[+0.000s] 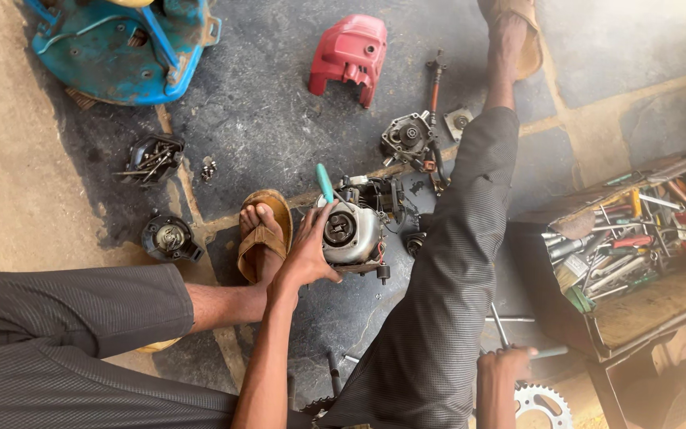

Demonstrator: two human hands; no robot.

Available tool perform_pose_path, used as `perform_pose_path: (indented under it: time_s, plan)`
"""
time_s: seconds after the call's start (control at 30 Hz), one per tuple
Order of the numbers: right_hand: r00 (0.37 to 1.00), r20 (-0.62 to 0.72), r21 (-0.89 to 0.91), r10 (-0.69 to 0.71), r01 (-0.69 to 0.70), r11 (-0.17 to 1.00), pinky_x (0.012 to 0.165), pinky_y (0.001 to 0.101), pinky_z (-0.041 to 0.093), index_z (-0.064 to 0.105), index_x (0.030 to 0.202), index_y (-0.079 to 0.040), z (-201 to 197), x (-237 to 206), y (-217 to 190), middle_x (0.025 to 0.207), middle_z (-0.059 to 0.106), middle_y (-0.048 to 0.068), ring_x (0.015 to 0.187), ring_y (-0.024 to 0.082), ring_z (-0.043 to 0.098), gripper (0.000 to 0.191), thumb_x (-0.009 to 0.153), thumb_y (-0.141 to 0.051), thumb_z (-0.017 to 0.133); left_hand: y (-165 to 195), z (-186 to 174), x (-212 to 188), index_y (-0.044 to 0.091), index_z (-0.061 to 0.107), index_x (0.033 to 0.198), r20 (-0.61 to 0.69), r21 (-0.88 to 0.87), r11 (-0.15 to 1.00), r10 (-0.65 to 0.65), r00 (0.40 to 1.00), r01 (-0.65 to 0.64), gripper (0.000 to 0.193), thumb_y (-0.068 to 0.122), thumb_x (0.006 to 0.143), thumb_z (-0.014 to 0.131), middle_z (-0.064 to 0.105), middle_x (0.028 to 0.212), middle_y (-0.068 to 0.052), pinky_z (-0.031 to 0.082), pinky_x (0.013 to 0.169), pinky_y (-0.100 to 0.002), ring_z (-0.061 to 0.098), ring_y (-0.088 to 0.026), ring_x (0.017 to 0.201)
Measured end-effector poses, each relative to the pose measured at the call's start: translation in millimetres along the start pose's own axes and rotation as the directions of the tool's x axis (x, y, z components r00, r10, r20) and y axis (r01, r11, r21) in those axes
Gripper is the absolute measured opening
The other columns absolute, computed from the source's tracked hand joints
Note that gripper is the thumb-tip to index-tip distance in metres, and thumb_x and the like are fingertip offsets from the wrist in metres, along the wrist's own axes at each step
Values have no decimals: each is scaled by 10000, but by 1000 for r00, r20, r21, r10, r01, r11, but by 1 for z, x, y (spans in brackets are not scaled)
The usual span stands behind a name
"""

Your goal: The person assembles a small engine on the floor, installing a piston and connecting rod, tightening bolts with a T-handle wrench, and attaching a yellow plastic housing. Tools and parts are arranged around the workspace.

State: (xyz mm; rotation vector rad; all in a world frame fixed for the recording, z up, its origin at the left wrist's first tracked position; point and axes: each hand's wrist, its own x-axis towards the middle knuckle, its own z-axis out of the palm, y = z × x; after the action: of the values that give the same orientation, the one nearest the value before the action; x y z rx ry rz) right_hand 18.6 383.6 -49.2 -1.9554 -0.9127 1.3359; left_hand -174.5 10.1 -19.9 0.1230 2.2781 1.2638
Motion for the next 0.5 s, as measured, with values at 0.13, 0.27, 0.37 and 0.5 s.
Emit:
perform_pose_path:
  time_s: [0.13, 0.27, 0.37, 0.5]
  plan:
    - [972, 203, -54, 121, -113, 992, 674, 349, 506, 562, 1118, 33, 11, -2, 8, 943, 576, 94, 762, 175, 510, 447, 1087, -371, 372, -9, -10, 8, 337, 177, 1606, 61, -8, 1000, 27, 998, -27, 1547, -18, 338, 989, 296, 1627, -59, 251, 1292, -471, 277, -317, 1531]
    - [830, 483, -331, 279, -122, 936, 701, 404, 537, 599, 1184, 89, 8, 8, 20, 1096, 638, 195, 880, 260, 601, 424, 1012, -216, 359, -16, -16, 17, 381, 89, 1602, 143, 22, 999, -30, 989, 27, 1574, -35, 380, 989, 112, 1696, -73, 176, 1278, -512, 134, -329, 1567]
    - [812, 501, -266, 298, -183, 946, 736, 373, 569, 593, 1166, 63, 8, 10, 19, 1082, 661, 171, 897, 247, 658, 351, 1010, -196, 416, -18, -18, 20, 385, 36, 1599, 162, 48, 999, -25, 986, 18, 1587, -42, 406, 991, 30, 1703, -109, 146, 1278, -526, 54, -349, 1573]
    - [454, 573, 138, -682, 767, 627, 783, 364, 456, 530, 1049, 74, 18, -39, -26, 1003, 544, 70, 896, 216, 535, 107, 1028, -24, 567, -23, -19, 19, 376, 17, 1604, 160, 22, 1000, 8, 987, -12, 1554, -48, 455, 973, 17, 1707, -132, 162, 1280, -505, 24, -356, 1577]
